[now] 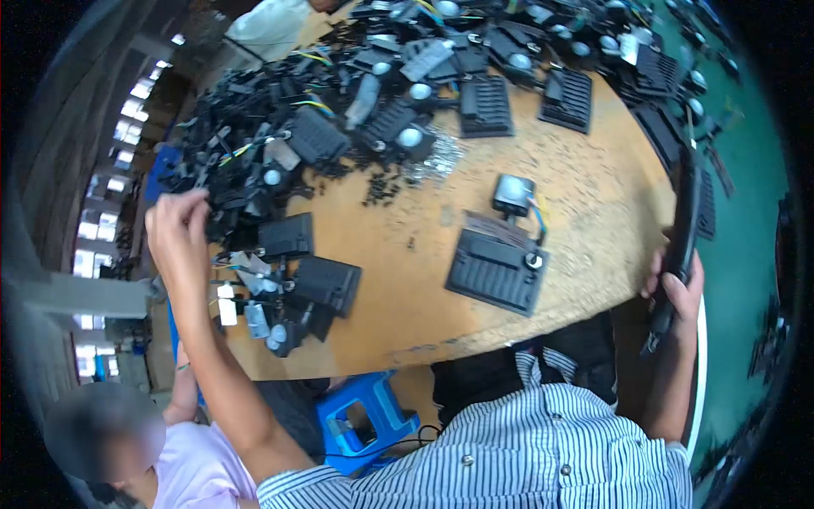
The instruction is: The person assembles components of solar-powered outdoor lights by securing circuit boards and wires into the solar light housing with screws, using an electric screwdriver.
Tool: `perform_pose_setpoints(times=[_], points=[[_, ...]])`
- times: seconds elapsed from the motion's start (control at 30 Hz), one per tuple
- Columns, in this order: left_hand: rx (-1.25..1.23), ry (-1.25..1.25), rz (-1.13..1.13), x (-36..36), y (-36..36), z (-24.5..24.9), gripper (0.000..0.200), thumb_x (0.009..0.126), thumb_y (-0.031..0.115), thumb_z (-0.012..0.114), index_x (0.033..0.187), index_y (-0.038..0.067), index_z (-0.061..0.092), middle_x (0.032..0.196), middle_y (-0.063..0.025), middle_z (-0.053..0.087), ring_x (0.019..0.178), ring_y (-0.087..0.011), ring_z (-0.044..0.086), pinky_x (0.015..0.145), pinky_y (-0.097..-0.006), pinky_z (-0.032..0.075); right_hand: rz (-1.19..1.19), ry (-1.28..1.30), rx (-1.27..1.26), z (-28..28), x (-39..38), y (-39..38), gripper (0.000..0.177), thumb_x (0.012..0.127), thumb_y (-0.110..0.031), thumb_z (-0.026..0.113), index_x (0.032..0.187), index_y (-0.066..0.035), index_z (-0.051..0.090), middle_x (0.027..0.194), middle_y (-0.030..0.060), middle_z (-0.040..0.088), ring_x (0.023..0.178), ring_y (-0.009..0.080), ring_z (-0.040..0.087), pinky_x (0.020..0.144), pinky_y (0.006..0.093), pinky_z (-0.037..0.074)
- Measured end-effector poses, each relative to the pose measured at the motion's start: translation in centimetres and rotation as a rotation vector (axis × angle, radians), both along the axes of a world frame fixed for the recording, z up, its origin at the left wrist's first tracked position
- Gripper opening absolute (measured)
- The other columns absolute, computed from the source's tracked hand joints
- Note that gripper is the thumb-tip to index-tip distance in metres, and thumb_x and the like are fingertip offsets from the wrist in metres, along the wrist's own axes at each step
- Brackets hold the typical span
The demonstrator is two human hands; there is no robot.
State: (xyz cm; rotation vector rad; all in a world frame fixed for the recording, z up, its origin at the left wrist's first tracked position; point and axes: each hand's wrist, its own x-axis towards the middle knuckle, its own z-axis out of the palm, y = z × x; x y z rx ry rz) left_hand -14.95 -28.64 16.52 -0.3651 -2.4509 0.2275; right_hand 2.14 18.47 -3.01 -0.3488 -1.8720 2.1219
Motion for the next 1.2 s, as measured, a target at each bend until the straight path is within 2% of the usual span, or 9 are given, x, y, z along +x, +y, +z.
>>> perform_pose_setpoints(times=[0.1, 0.33, 0.6, 0.73, 0.93, 0.97, 1.07, 1.1, 1.2], points=[[0.201, -0.318, -0.349, 7.0, 7.1, -5.2, 0.015, 0.071, 0.001, 0.062, 0.083, 0.006, 0.067, 0.079, -0.0097, 0.057, 0.078, -0.0251, 0.055, 0.071, -0.0330, 0.044, -0.014, -0.007, -0.001, 1.3, -0.2, -1.0, 0.073, 0.064, -0.031, 0.067, 0.122, 0.005, 0.040, 0.076, 0.0068, 0.052, 0.057, 0.0125, 0.053, 0.053, 0.0249, 0.047], [0.497, -0.628, -0.644, 13.5, 15.8, -15.7, 0.016, 0.066, 0.000, 0.061, 0.081, 0.005, 0.067, 0.076, -0.0072, 0.054, 0.077, -0.0241, 0.052, 0.064, -0.0332, 0.044, 0.037, -0.013, 0.041, 2.3, 0.0, -1.2, 0.061, 0.067, -0.021, 0.061, 0.119, 0.004, 0.043, 0.078, 0.0076, 0.054, 0.061, 0.0133, 0.055, 0.060, 0.0270, 0.049], [0.447, -0.471, -0.598, 11.3, 15.4, -15.6, 0.014, 0.067, -0.003, 0.066, 0.079, 0.004, 0.067, 0.075, -0.0073, 0.056, 0.075, -0.0239, 0.053, 0.065, -0.0334, 0.044, 0.081, 0.037, 0.025, 1.4, 0.1, -0.7, 0.058, 0.070, -0.019, 0.064, 0.119, 0.003, 0.043, 0.079, 0.0070, 0.056, 0.063, 0.0133, 0.057, 0.061, 0.0276, 0.049], [0.469, -0.554, -0.592, 10.9, 15.0, -16.1, 0.015, 0.066, -0.001, 0.069, 0.080, 0.003, 0.067, 0.080, -0.0079, 0.056, 0.078, -0.0235, 0.053, 0.068, -0.0331, 0.044, 0.074, 0.035, 0.019, 1.5, 0.2, -0.8, 0.057, 0.071, -0.019, 0.064, 0.119, 0.003, 0.043, 0.079, 0.0069, 0.056, 0.064, 0.0130, 0.057, 0.062, 0.0277, 0.049], [0.599, -0.379, -0.390, 10.8, 15.6, -17.1, 0.042, 0.070, -0.003, 0.067, 0.110, 0.004, 0.059, 0.114, -0.0169, 0.049, 0.105, -0.0295, 0.050, 0.089, -0.0353, 0.041, 0.071, 0.014, 0.025, 1.9, 0.1, -1.0, 0.058, 0.070, -0.020, 0.064, 0.119, 0.003, 0.043, 0.080, 0.0070, 0.056, 0.064, 0.0128, 0.057, 0.062, 0.0277, 0.049], [0.639, -0.488, -0.336, 11.1, 15.6, -17.5, 0.054, 0.078, 0.002, 0.061, 0.129, 0.001, 0.043, 0.127, -0.0187, 0.042, 0.119, -0.0308, 0.042, 0.101, -0.0364, 0.032, 0.070, 0.015, 0.024, 1.9, 0.1, -1.0, 0.058, 0.070, -0.019, 0.064, 0.119, 0.003, 0.043, 0.080, 0.0070, 0.056, 0.064, 0.0128, 0.057, 0.062, 0.0276, 0.049], [1.045, -0.697, -0.395, 10.9, 16.4, -19.8, 0.059, 0.085, 0.010, 0.054, 0.136, -0.004, 0.028, 0.134, -0.0202, 0.036, 0.125, -0.0287, 0.036, 0.106, -0.0356, 0.025, 0.068, 0.027, 0.015, 1.5, 0.1, -0.8, 0.058, 0.070, -0.018, 0.063, 0.119, 0.003, 0.043, 0.080, 0.0071, 0.056, 0.063, 0.0130, 0.057, 0.062, 0.0273, 0.049], [1.088, -0.723, -0.411, 10.4, 17.1, -19.9, 0.071, 0.084, 0.027, 0.058, 0.136, -0.007, 0.023, 0.135, -0.0264, 0.031, 0.123, -0.0363, 0.033, 0.105, -0.0433, 0.022, 0.061, 0.024, 0.016, 1.5, 0.1, -0.8, 0.058, 0.069, -0.018, 0.063, 0.120, 0.003, 0.043, 0.079, 0.0073, 0.055, 0.063, 0.0133, 0.057, 0.062, 0.0274, 0.049], [0.666, -0.604, -0.327, 9.0, 19.3, -19.5, 0.070, 0.082, 0.027, 0.060, 0.134, -0.007, 0.027, 0.132, -0.0262, 0.032, 0.122, -0.0392, 0.030, 0.103, -0.0467, 0.022, 0.039, 0.016, 0.059, 1.4, 0.1, -1.0, 0.062, 0.068, -0.023, 0.063, 0.121, 0.003, 0.043, 0.080, 0.0067, 0.054, 0.064, 0.0126, 0.056, 0.061, 0.0267, 0.048]])
